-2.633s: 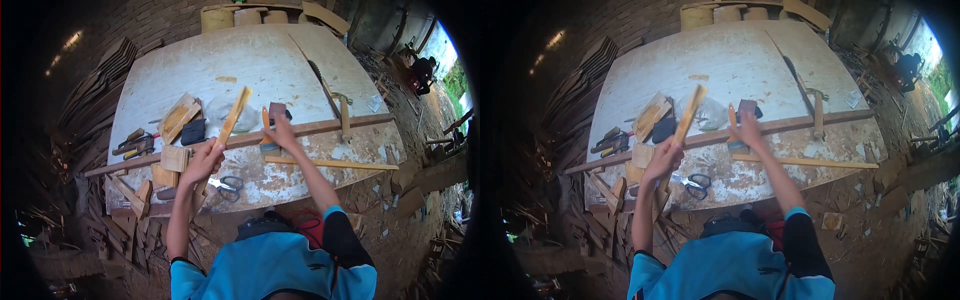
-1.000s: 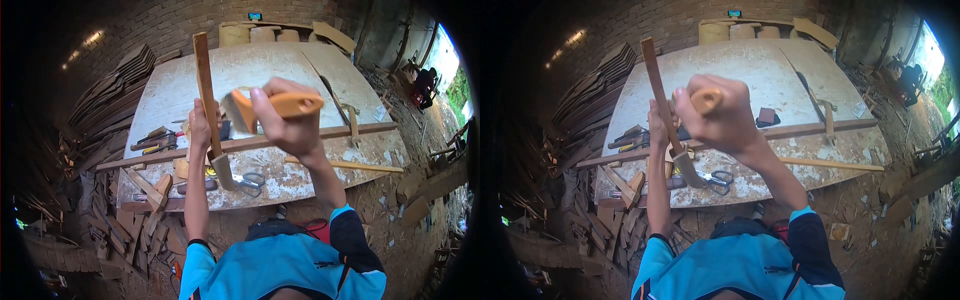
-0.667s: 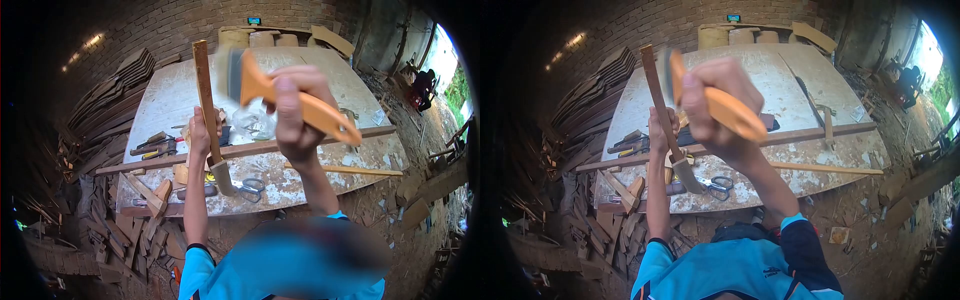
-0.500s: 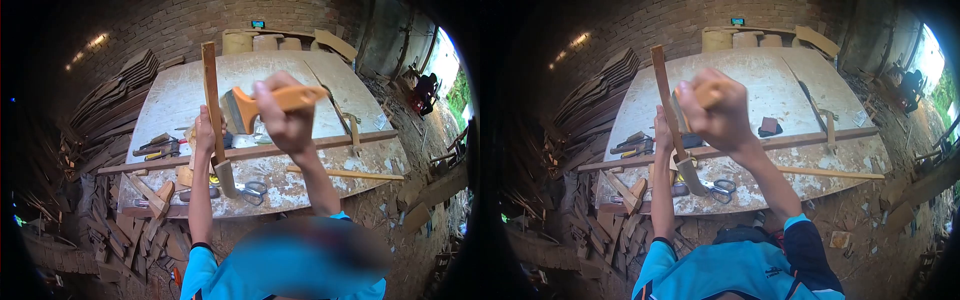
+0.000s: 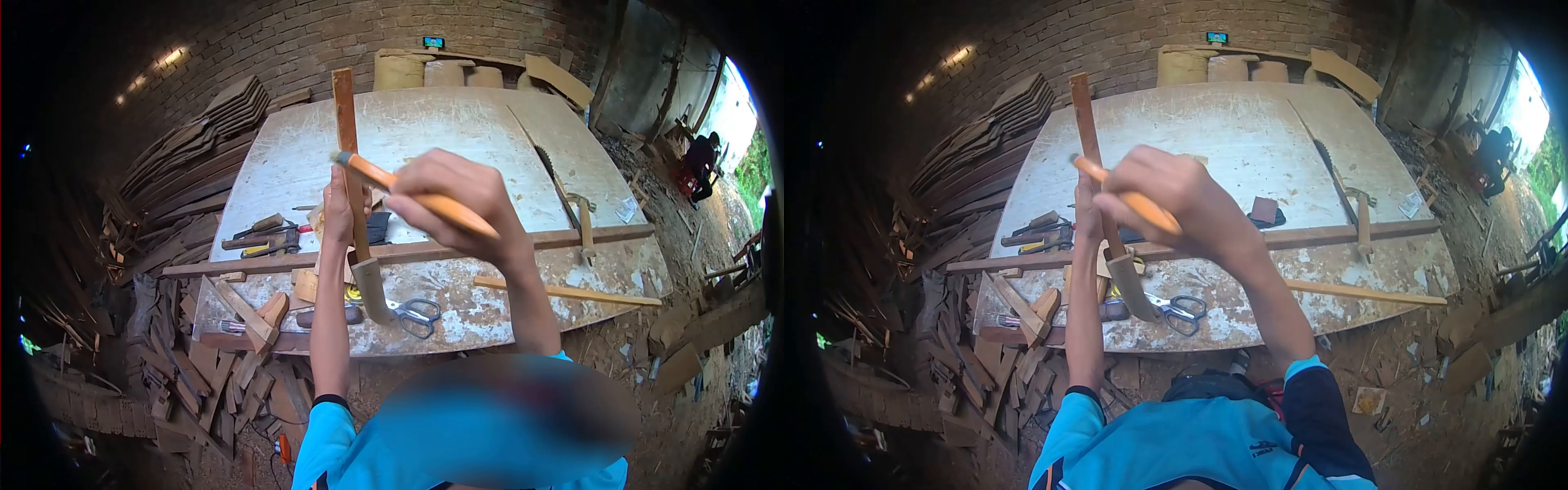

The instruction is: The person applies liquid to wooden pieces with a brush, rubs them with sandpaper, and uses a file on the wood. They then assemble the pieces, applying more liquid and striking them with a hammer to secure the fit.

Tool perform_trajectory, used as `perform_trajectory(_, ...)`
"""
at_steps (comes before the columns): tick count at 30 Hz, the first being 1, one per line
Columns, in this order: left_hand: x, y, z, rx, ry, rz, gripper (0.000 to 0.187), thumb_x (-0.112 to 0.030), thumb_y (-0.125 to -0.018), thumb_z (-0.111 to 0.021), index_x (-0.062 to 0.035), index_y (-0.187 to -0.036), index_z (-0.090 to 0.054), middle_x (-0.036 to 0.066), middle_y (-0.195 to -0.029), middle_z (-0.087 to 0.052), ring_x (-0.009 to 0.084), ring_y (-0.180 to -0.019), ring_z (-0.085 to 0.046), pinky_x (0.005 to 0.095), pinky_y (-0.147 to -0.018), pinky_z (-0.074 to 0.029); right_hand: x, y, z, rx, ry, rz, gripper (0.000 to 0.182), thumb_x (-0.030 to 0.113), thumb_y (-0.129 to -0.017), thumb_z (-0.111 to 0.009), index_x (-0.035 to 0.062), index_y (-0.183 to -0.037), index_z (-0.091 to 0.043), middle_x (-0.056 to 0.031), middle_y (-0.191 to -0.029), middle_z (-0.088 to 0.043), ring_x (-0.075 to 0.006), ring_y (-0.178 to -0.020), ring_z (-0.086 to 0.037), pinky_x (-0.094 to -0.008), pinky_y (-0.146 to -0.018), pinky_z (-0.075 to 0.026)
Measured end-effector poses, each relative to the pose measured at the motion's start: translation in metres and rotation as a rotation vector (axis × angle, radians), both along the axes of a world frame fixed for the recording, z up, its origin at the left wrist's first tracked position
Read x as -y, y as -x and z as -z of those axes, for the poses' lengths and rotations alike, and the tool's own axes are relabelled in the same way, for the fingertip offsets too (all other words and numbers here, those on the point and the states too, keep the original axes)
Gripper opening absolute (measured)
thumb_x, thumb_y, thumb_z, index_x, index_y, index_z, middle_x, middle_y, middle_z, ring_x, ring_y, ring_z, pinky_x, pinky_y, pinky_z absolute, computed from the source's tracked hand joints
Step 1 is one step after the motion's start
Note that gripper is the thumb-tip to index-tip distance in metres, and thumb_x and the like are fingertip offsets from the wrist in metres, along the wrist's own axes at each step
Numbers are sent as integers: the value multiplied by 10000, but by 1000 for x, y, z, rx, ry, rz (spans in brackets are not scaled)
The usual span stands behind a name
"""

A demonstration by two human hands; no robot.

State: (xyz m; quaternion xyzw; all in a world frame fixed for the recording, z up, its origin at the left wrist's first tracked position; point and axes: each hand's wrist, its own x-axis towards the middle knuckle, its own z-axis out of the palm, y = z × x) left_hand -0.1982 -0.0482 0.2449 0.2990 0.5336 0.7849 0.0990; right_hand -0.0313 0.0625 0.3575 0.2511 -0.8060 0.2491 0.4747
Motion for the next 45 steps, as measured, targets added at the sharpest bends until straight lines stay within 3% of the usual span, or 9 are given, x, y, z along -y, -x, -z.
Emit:
perform_trajectory(4,0,-4,-2,-40,27,-95,627,-599,-905,-283,-51,-766,-555,4,-555,-486,76,-442,-465,194,-394,-368,10,2,-2,-113,-46,-20,153,84,-759,-643,35,-894,-592,-123,-915,-582,-251,-750,-613,-309,-662,-524)
perform_trajectory(8,-3,20,27,313,-222,376,599,-559,-922,-301,-40,-832,-585,-15,-601,-524,64,-536,-508,214,-506,-436,12,-8,4,182,-80,-269,234,68,-737,-630,44,-962,-575,-146,-992,-579,-303,-883,-612,-354,-720,-527)
perform_trajectory(11,-6,-4,13,38,-78,134,609,-568,-919,-292,-42,-791,-572,3,-575,-511,73,-474,-485,213,-436,-403,11,-2,6,-263,8,73,216,65,-732,-649,33,-931,-573,-145,-956,-592,-302,-874,-609,-364,-766,-517)
perform_trajectory(14,-6,-5,8,-2,-15,38,626,-581,-913,-287,-38,-795,-576,14,-550,-504,75,-442,-475,203,-391,-380,-1,-13,10,174,53,-107,194,36,-714,-652,20,-896,-583,-185,-999,-566,-319,-897,-598,-347,-748,-519)
perform_trajectory(19,-3,-16,-1,-64,67,45,633,-565,-922,-274,-24,-807,-581,22,-541,-510,78,-440,-481,195,-394,-386,-10,-6,8,-171,27,98,195,16,-708,-637,35,-895,-587,-170,-1068,-547,-294,-832,-621,-344,-684,-526)
perform_trajectory(23,-6,8,6,-92,6,51,639,-534,-940,-238,-3,-822,-573,17,-538,-481,84,-423,-433,212,-385,-348,-17,-12,4,516,-209,-169,135,90,-745,-685,42,-855,-624,-153,-963,-611,-234,-771,-633,-289,-650,-520)
perform_trajectory(29,10,-6,2,-52,-49,66,583,-502,-945,-286,8,-877,-560,7,-588,-495,82,-507,-476,222,-472,-400,-9,9,35,-101,86,-86,173,58,-711,-651,64,-877,-604,-102,-943,-600,-242,-787,-622,-296,-637,-518)
perform_trajectory(43,52,20,21,-61,-127,-220,518,-582,-872,-414,-67,-842,-459,15,-627,-422,98,-533,-434,214,-479,-362,5,-31,187,1005,-295,-309,219,77,-752,-595,97,-969,-575,-93,-1096,-550,-281,-989,-550,-368,-812,-472)
perform_trajectory(45,58,24,25,-53,-171,-247,468,-533,-869,-477,-68,-819,-458,18,-638,-441,102,-535,-460,220,-478,-386,1,-27,196,854,-1,-319,126,103,-772,-613,73,-894,-619,-117,-1052,-582,-289,-955,-573,-362,-817,-471)
